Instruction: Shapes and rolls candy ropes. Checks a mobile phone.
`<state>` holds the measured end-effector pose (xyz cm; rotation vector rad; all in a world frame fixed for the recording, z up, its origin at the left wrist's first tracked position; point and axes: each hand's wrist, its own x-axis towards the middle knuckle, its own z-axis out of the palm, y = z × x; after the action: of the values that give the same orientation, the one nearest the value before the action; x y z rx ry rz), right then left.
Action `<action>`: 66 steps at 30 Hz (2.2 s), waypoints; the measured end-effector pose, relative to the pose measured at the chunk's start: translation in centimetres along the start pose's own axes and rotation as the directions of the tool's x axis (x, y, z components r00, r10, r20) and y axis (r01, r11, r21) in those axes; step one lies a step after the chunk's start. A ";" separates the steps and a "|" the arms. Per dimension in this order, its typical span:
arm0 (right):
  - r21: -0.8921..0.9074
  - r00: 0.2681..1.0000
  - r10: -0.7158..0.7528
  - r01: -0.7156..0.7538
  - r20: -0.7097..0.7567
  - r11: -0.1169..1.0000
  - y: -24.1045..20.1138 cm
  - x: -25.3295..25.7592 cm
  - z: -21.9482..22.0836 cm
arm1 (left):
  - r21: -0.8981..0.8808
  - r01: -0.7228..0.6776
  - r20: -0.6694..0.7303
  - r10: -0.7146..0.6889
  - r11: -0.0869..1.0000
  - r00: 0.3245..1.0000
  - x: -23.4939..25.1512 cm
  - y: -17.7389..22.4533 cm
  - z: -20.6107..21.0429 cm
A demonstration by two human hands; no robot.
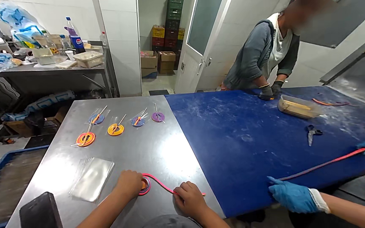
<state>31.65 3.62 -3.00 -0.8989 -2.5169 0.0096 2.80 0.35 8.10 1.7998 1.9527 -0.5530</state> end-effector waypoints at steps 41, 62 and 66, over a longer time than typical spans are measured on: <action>0.164 0.859 0.285 -0.383 0.425 0.909 -3.2 4.4 -1.0 | -0.216 -0.275 -0.172 0.241 0.937 0.955 2.5 4.4 2.0; -0.148 0.594 0.764 -0.756 0.252 0.637 10.3 1.6 -8.8 | -0.281 -0.553 -0.792 0.136 0.784 0.595 3.3 -3.0 10.5; -0.245 0.392 0.914 -0.880 0.107 0.406 15.3 -1.2 -14.9 | -0.176 -0.556 -0.799 0.213 0.812 0.563 3.3 -2.7 10.4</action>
<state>47.99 12.77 7.39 -2.3649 -1.8446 0.2933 0.33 -2.90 -2.37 2.2551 1.7646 0.8695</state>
